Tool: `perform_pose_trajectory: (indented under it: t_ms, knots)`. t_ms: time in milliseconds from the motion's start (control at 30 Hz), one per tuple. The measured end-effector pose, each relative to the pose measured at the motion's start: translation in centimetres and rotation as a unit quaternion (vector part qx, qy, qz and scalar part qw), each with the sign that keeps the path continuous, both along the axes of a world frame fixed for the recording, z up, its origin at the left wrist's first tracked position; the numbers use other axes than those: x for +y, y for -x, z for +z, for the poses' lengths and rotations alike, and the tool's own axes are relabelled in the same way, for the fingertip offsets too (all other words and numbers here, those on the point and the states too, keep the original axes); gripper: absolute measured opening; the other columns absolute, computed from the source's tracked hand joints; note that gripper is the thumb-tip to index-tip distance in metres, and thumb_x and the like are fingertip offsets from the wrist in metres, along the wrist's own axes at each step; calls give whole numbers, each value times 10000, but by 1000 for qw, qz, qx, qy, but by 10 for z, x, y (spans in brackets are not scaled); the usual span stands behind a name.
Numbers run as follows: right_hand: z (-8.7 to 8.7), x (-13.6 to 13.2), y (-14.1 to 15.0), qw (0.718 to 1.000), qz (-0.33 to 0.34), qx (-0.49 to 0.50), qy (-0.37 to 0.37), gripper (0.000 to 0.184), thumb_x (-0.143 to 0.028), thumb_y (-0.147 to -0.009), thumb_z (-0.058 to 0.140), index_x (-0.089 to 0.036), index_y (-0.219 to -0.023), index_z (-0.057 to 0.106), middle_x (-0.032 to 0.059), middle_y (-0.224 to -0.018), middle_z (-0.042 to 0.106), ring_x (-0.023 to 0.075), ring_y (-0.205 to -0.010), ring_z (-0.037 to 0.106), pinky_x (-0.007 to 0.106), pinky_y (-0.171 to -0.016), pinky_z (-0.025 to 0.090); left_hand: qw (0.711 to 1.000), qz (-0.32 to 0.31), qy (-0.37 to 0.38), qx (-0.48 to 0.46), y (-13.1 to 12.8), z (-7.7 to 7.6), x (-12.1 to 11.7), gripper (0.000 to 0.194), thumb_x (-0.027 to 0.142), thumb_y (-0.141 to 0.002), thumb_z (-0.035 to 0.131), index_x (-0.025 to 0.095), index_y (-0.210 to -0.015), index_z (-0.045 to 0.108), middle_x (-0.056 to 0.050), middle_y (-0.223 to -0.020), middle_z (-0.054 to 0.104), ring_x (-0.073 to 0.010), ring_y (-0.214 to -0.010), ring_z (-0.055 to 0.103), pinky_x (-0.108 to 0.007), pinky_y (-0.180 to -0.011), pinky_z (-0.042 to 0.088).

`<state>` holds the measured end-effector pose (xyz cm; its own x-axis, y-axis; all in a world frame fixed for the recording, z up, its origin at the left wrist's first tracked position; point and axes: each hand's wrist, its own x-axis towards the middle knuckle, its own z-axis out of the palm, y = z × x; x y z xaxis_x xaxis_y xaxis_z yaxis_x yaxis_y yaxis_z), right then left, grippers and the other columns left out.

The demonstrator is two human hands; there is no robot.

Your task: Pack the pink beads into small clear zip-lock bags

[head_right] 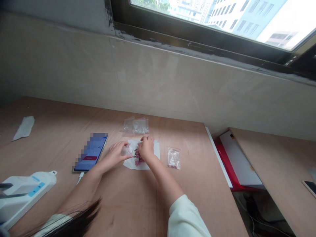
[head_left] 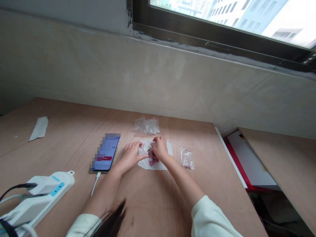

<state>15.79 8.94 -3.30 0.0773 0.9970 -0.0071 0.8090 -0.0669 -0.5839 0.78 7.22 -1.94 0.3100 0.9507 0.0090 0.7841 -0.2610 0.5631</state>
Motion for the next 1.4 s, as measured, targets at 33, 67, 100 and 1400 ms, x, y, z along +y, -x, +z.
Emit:
perform_pose_trajectory:
  t_ms: [33, 67, 100, 1400]
  knots:
    - [-3, 3, 0, 1000, 3, -18, 9, 113, -142, -698, 497, -141, -799, 550, 101, -874, 523, 214, -853, 425, 315, -744, 325, 1000, 1, 1, 1, 1, -1, 0, 407, 400, -605, 613, 179, -925, 493, -74, -976, 569, -248, -950, 492, -364, -830, 339]
    - [-5, 4, 0, 999, 5, -29, 15, 104, -136, -697, 496, -140, -783, 555, 103, -863, 527, 216, -844, 427, 315, -733, 327, 1000, 2, 2, 0, 2, -2, 0, 405, 402, -606, 611, 180, -922, 492, -75, -977, 568, -248, -955, 491, -367, -834, 336]
    - [-5, 4, 0, 999, 5, -31, 18, 94, -130, -698, 494, -141, -764, 560, 101, -848, 532, 215, -835, 430, 314, -726, 327, 1000, 2, 4, -2, 3, -3, 0, 401, 403, -608, 609, 180, -920, 491, -75, -980, 566, -248, -959, 489, -369, -837, 334]
    - [48, -74, -35, 929, 6, 369, -30, 124, -274, -698, 515, -173, -626, 513, -17, -627, 520, 109, -601, 472, 238, -602, 345, 975, -85, 52, -200, -5, 54, -26, 152, 301, -754, 453, 173, -737, 533, 2, -743, 531, -137, -726, 494, -236, -657, 372]
